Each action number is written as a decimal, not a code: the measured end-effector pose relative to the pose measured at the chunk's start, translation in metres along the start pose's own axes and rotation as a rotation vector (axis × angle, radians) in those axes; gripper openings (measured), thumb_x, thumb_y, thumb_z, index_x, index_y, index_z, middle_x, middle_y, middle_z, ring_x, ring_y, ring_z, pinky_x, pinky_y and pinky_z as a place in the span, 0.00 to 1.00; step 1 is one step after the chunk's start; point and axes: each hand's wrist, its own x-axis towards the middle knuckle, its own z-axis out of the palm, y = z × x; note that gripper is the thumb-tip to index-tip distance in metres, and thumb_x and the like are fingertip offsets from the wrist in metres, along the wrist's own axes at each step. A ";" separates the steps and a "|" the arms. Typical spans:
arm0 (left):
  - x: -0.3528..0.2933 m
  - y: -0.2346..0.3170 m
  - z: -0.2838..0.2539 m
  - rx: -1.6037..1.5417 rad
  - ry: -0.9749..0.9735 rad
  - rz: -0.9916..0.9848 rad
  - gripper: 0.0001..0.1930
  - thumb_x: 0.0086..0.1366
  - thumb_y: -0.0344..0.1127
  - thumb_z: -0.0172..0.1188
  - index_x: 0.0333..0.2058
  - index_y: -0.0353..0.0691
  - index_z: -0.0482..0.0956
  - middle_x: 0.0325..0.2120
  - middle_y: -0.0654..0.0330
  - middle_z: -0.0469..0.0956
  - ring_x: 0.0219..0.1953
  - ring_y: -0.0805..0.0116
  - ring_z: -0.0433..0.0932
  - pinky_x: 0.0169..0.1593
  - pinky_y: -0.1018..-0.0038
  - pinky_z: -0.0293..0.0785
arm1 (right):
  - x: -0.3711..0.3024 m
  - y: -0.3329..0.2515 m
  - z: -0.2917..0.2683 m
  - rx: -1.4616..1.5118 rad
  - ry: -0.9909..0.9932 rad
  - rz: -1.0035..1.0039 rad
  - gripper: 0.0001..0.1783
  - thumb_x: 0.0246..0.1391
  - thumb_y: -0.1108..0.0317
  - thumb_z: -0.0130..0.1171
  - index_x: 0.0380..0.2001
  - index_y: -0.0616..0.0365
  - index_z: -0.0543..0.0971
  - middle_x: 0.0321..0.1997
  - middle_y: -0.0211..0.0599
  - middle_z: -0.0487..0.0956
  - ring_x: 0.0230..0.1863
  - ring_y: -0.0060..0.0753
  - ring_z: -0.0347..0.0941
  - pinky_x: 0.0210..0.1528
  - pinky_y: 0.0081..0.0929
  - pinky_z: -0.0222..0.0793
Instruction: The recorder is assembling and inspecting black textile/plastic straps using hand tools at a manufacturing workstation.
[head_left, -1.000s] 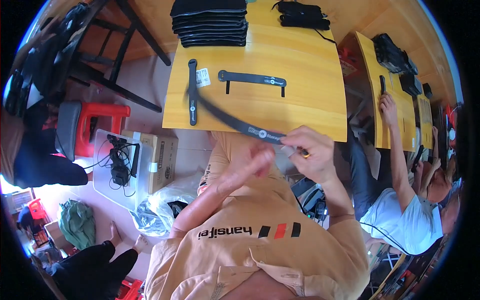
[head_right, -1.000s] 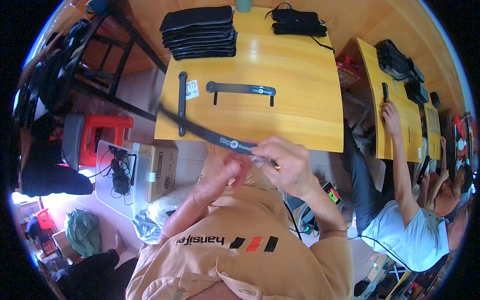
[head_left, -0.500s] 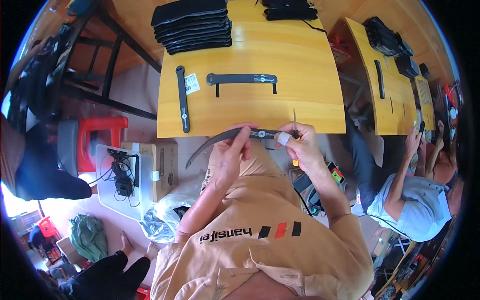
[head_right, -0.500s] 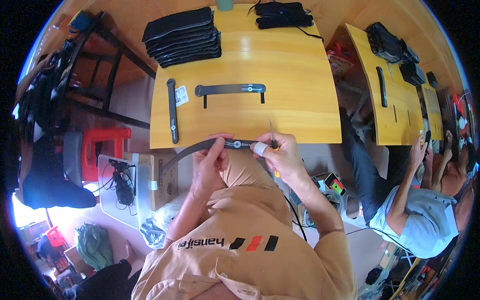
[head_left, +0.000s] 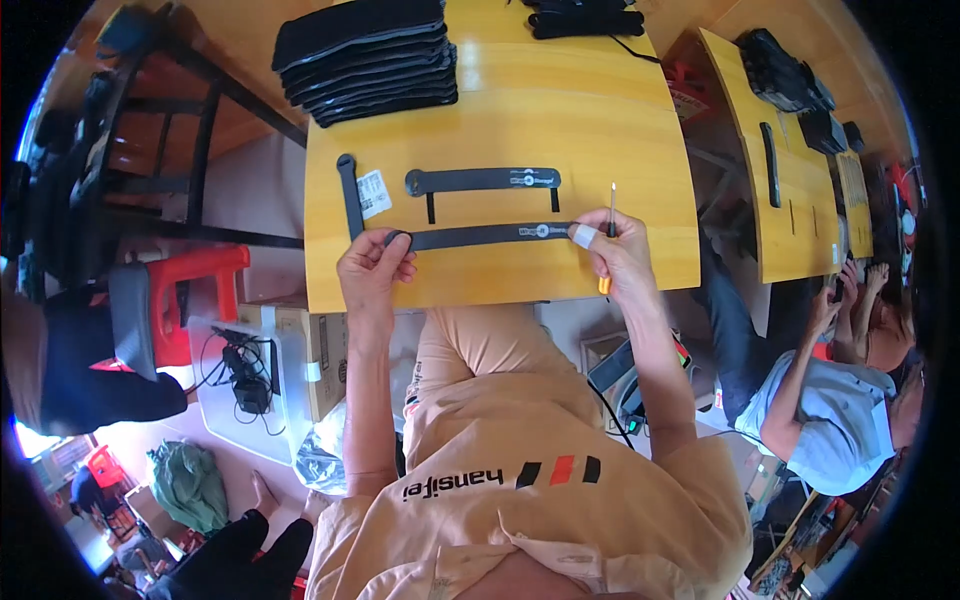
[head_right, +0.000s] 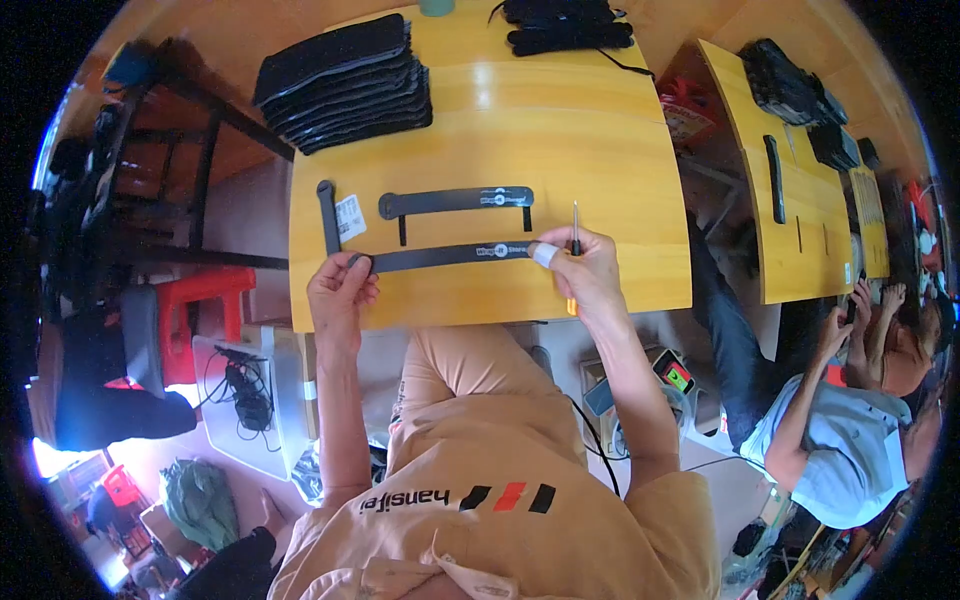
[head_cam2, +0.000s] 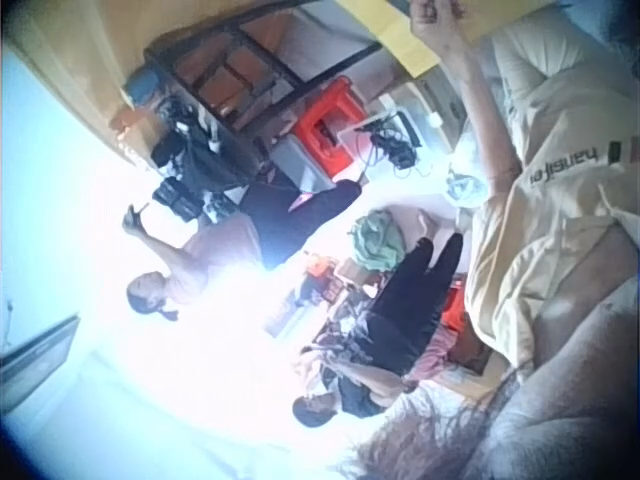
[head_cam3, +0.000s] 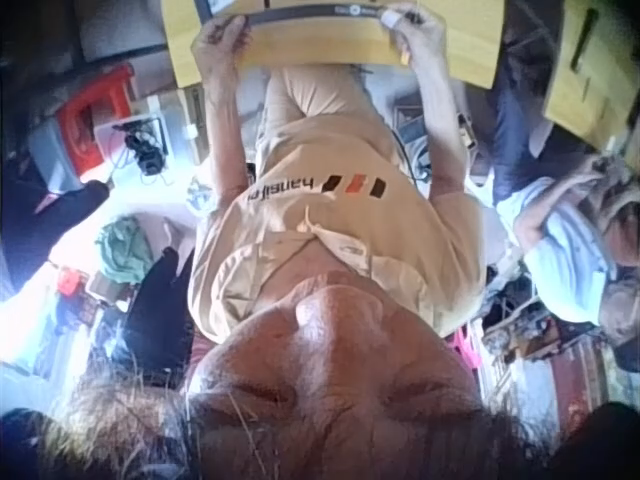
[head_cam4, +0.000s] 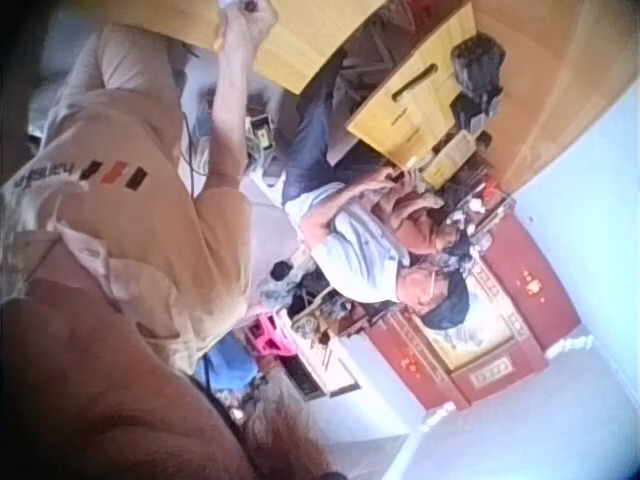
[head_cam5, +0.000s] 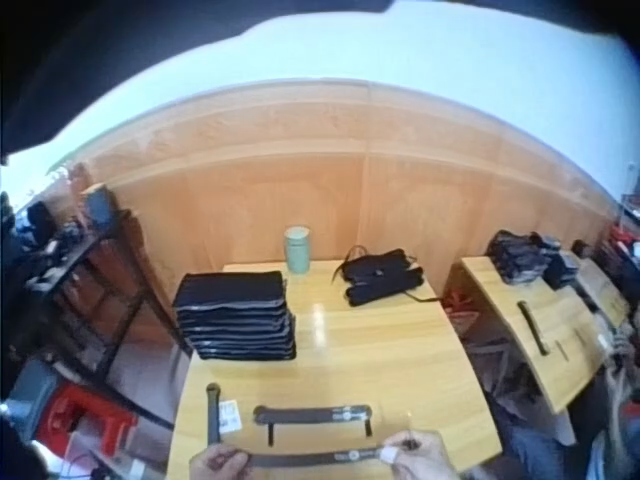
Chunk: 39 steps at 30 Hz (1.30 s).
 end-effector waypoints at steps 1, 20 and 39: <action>0.008 0.000 0.000 -0.001 -0.007 -0.009 0.05 0.56 0.28 0.59 0.31 0.34 0.75 0.20 0.62 0.75 0.18 0.78 0.71 0.22 0.84 0.67 | 0.008 0.001 0.001 -0.003 0.010 0.005 0.07 0.41 0.75 0.62 0.26 0.64 0.76 0.11 0.21 0.65 0.07 0.09 0.52 0.08 0.13 0.41; 0.079 -0.026 0.021 0.324 0.121 0.142 0.03 0.54 0.26 0.60 0.27 0.35 0.76 0.17 0.69 0.71 0.17 0.86 0.63 0.20 0.88 0.58 | 0.071 0.027 0.006 -0.145 0.155 -0.039 0.03 0.43 0.77 0.60 0.25 0.62 0.77 0.12 0.21 0.68 0.08 0.09 0.54 0.09 0.12 0.44; 0.079 -0.027 0.020 0.322 0.115 0.133 0.03 0.54 0.25 0.60 0.27 0.34 0.75 0.17 0.68 0.71 0.16 0.86 0.63 0.18 0.88 0.59 | 0.071 0.032 0.007 -0.218 0.213 -0.047 0.03 0.43 0.77 0.59 0.25 0.63 0.78 0.16 0.23 0.71 0.15 0.11 0.59 0.15 0.12 0.53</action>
